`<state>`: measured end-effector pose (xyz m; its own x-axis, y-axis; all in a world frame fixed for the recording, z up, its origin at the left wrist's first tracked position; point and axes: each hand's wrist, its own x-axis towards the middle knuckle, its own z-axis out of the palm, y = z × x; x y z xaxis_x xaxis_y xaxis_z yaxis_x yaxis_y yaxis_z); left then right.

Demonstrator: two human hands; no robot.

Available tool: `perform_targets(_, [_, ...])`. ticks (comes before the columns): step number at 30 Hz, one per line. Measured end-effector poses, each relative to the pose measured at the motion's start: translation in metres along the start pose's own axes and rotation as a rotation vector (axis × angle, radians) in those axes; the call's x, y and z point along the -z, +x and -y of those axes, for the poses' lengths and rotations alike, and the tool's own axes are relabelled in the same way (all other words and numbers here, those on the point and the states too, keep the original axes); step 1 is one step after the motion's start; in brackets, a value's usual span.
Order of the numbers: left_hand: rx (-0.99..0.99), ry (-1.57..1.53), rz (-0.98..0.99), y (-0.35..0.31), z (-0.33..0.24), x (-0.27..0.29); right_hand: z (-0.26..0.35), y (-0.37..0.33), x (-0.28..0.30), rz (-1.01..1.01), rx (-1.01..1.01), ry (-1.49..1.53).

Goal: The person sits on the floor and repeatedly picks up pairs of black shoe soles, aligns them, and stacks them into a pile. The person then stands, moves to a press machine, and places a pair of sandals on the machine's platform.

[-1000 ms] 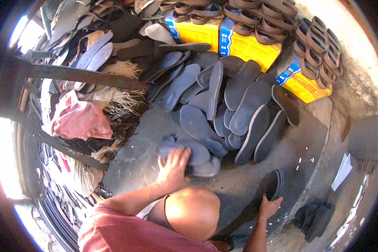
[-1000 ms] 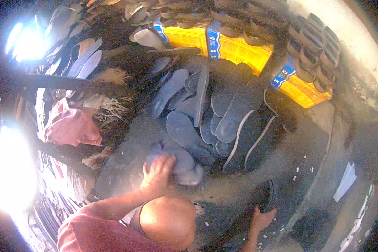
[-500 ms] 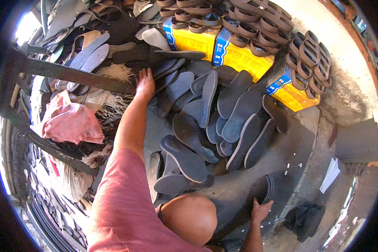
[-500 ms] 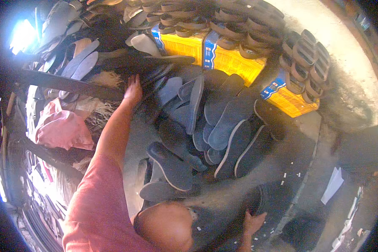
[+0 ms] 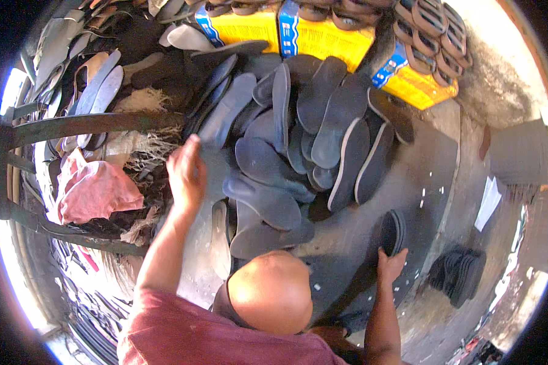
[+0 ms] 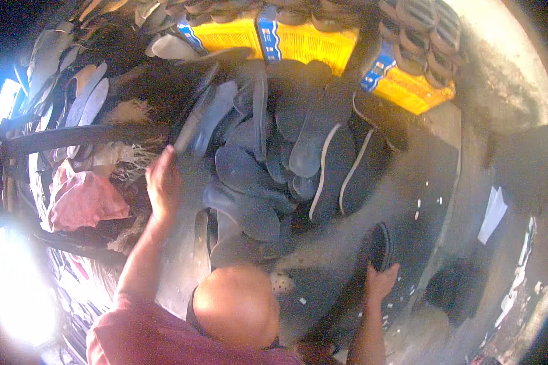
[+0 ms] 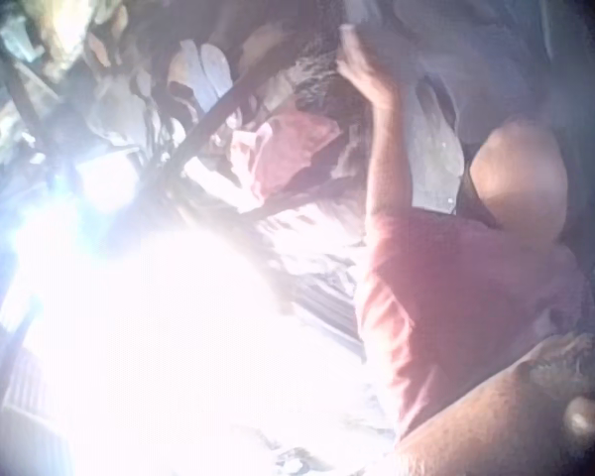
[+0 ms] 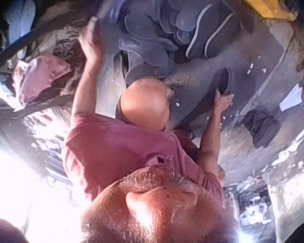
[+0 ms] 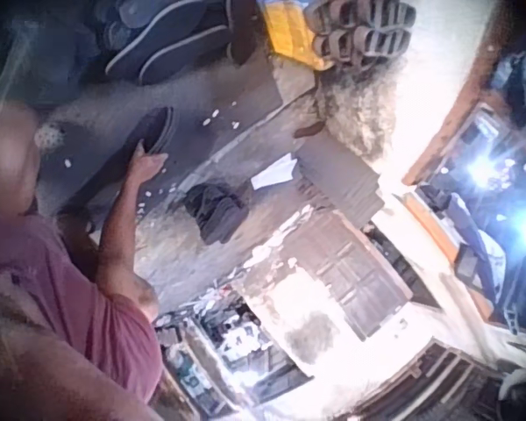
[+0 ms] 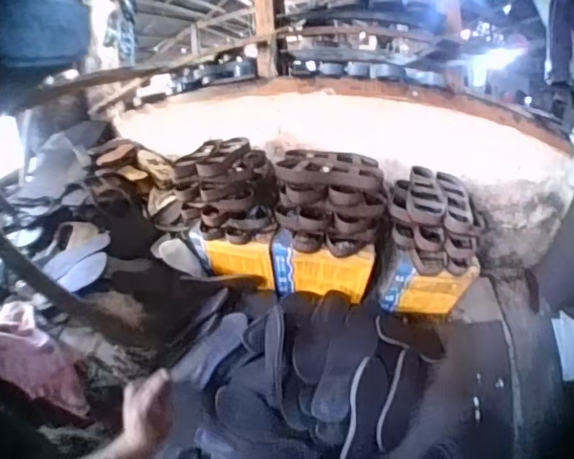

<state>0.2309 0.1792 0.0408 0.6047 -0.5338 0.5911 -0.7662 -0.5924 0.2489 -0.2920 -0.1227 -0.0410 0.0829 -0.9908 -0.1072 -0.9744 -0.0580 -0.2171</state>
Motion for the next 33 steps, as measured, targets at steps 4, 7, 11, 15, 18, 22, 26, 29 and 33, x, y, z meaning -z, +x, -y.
perform_targets(4, [-0.268,-0.433,0.555,-0.098,-0.086,0.035,-0.009,-0.002,-0.019,-0.108,0.121,-0.013])
perform_targets(7, [-0.544,-0.463,0.726,-0.132,-0.109,0.022,0.01,-0.002,-0.009,-0.032,0.086,0.033])
perform_targets(11, [-0.137,-0.67,0.543,-0.034,-0.147,-0.021,-0.019,0.001,-0.014,-0.161,0.146,-0.01])
perform_targets(15, [0.418,-0.404,0.27,0.048,-0.117,-0.127,0.017,-0.004,0.006,0.041,0.002,0.027])
perform_targets(18, [0.841,-0.447,0.479,0.084,-0.07,-0.173,0.012,-0.005,-0.018,-0.005,0.098,0.036])
perform_targets(22, [1.076,-0.9,0.379,0.092,-0.109,-0.153,-0.005,-0.003,-0.013,-0.029,0.089,0.028])
perform_targets(26, [0.37,-0.579,0.166,0.042,-0.153,-0.088,-0.016,0.0,-0.021,-0.099,0.11,-0.036])
perform_targets(29, [-0.244,-0.435,0.404,-0.02,-0.182,-0.016,-0.006,-0.008,-0.015,-0.117,0.132,-0.053])
perform_targets(33, [-0.503,-0.442,0.951,-0.106,-0.204,0.01,0.005,-0.01,-0.013,-0.062,0.131,-0.072])
